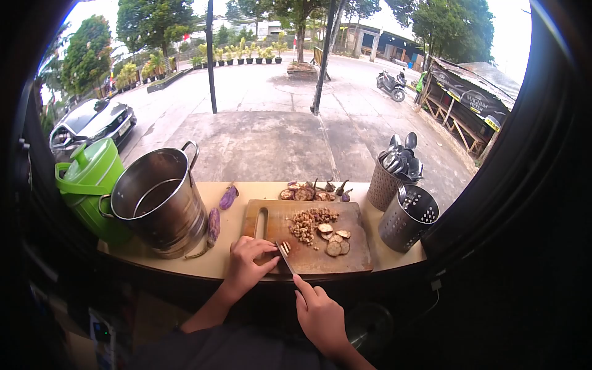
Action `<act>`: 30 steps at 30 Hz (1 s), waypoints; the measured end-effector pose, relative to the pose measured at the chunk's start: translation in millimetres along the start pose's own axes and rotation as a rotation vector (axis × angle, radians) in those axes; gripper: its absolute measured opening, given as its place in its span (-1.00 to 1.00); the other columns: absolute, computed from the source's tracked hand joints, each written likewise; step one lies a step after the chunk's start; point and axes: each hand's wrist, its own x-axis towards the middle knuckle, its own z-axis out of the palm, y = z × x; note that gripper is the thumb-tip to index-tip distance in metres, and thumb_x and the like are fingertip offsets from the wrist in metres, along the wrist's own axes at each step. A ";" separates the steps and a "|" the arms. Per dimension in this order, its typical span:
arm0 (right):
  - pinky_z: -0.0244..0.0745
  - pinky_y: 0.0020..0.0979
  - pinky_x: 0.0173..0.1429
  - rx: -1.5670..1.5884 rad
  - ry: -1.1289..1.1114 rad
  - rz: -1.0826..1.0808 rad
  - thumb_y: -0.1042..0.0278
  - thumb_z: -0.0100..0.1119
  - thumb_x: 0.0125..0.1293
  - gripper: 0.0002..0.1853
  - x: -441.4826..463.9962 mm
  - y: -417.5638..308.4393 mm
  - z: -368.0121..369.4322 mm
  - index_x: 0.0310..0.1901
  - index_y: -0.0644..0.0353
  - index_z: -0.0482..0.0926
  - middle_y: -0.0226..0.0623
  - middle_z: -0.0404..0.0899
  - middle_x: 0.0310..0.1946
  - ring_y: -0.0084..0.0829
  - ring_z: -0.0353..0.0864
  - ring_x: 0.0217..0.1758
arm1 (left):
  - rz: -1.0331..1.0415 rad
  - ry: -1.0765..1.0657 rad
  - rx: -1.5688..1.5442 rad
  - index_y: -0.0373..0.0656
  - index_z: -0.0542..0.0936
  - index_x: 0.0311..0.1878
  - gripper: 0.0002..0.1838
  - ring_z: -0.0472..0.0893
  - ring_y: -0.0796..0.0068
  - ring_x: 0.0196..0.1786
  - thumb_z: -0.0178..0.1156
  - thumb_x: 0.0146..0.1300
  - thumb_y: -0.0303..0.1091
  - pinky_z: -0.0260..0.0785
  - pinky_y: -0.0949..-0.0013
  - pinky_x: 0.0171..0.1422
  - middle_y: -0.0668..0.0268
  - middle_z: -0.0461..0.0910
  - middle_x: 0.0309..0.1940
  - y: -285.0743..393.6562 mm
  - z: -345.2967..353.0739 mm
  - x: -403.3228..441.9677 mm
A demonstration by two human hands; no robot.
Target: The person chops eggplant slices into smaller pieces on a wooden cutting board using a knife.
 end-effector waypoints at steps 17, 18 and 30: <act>0.56 -0.13 -0.35 0.127 0.054 -0.003 0.34 0.34 0.39 -0.56 -5.1 5.6 -0.5 0.29 -0.13 0.63 -0.21 0.57 -0.44 -0.11 0.64 -0.44 | -0.028 -0.051 -0.083 -0.16 0.78 -0.19 -0.74 0.64 0.25 -0.05 0.55 -0.01 -0.45 0.54 0.25 0.11 0.31 0.78 -0.13 0.1 -8.4 1.9; 0.56 -0.13 -0.36 0.125 0.047 0.005 0.34 0.34 0.39 -0.56 -6.6 4.6 -1.8 0.29 -0.13 0.63 -0.21 0.57 -0.45 -0.11 0.64 -0.46 | -0.029 -0.051 -0.085 -0.16 0.78 -0.19 -0.74 0.64 0.25 -0.05 0.55 -0.01 -0.45 0.54 0.25 0.11 0.31 0.78 -0.13 -0.1 -7.6 1.5; 0.57 -0.14 -0.30 0.009 -0.013 0.036 0.37 0.30 0.41 -0.60 11.3 -8.5 12.9 0.26 -0.04 0.64 -0.16 0.61 -0.36 -0.06 0.67 -0.36 | -0.012 -0.006 -0.100 -0.15 0.78 -0.25 -0.78 0.61 0.25 -0.12 0.55 0.01 -0.38 0.52 0.21 0.08 0.37 0.78 -0.18 -1.3 -4.6 0.3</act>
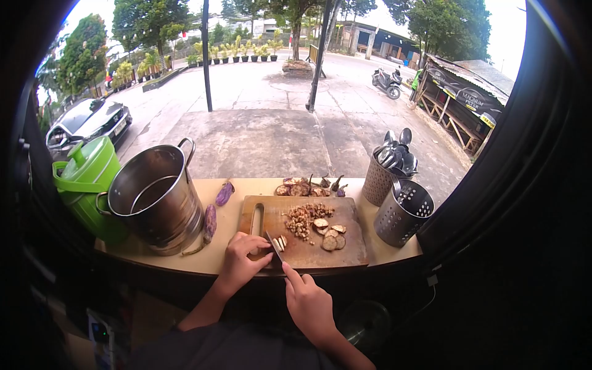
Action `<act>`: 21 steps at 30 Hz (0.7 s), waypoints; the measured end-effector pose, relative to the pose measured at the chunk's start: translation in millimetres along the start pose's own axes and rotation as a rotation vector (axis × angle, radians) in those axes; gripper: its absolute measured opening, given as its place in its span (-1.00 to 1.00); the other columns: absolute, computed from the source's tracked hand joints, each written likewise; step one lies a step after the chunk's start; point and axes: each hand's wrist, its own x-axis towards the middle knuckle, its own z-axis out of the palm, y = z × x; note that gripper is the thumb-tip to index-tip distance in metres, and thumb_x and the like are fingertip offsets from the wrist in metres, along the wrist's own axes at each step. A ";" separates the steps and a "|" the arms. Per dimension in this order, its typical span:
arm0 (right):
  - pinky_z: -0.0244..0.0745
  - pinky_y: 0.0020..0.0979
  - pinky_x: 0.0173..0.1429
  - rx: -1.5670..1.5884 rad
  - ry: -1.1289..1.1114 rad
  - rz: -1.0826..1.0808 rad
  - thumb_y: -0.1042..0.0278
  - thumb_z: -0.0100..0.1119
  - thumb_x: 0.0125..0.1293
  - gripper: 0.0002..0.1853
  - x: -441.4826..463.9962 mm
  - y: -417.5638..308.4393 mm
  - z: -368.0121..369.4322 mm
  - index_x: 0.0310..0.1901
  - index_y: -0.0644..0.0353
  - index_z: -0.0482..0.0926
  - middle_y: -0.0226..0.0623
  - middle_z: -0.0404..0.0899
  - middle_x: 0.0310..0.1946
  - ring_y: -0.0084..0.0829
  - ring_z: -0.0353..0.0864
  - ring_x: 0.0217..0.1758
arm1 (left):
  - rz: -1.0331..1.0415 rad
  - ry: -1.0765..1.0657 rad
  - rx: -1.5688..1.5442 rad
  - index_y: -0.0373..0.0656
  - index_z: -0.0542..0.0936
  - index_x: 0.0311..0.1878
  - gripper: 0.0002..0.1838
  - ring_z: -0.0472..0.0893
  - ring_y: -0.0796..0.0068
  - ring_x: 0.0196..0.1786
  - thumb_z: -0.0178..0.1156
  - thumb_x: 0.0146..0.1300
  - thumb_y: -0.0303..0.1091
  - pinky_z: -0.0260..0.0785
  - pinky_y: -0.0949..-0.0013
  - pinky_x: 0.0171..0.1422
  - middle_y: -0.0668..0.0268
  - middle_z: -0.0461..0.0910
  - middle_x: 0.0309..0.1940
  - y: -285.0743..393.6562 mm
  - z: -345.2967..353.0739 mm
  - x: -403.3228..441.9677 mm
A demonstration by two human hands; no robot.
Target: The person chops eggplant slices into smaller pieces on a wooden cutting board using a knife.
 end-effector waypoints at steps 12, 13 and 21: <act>0.58 -0.13 -0.35 0.084 0.096 -0.060 0.32 0.30 0.42 -0.59 -3.1 18.6 -2.7 0.28 -0.11 0.62 -0.21 0.60 -0.41 -0.09 0.67 -0.42 | 0.016 -0.005 0.004 -0.13 0.80 -0.22 -0.84 0.61 0.25 -0.10 0.51 0.11 -0.40 0.50 0.24 0.11 0.36 0.78 -0.17 1.2 -1.5 1.0; 0.58 -0.13 -0.35 0.105 0.115 -0.077 0.32 0.30 0.42 -0.59 -2.7 19.2 -2.3 0.28 -0.11 0.62 -0.22 0.60 -0.41 -0.09 0.66 -0.42 | 0.013 0.001 0.006 -0.14 0.80 -0.22 -0.85 0.62 0.25 -0.10 0.50 0.12 -0.43 0.50 0.24 0.10 0.35 0.78 -0.17 0.8 -1.6 0.7; 0.57 -0.15 -0.36 0.049 0.039 -0.037 0.31 0.33 0.40 -0.55 -17.4 14.3 -16.6 0.32 -0.12 0.60 -0.22 0.58 -0.41 -0.12 0.64 -0.46 | -0.023 0.033 -0.022 -0.16 0.80 -0.21 -0.82 0.69 0.25 -0.09 0.51 0.08 -0.54 0.55 0.27 0.07 0.26 0.81 -0.18 0.9 -0.1 -1.7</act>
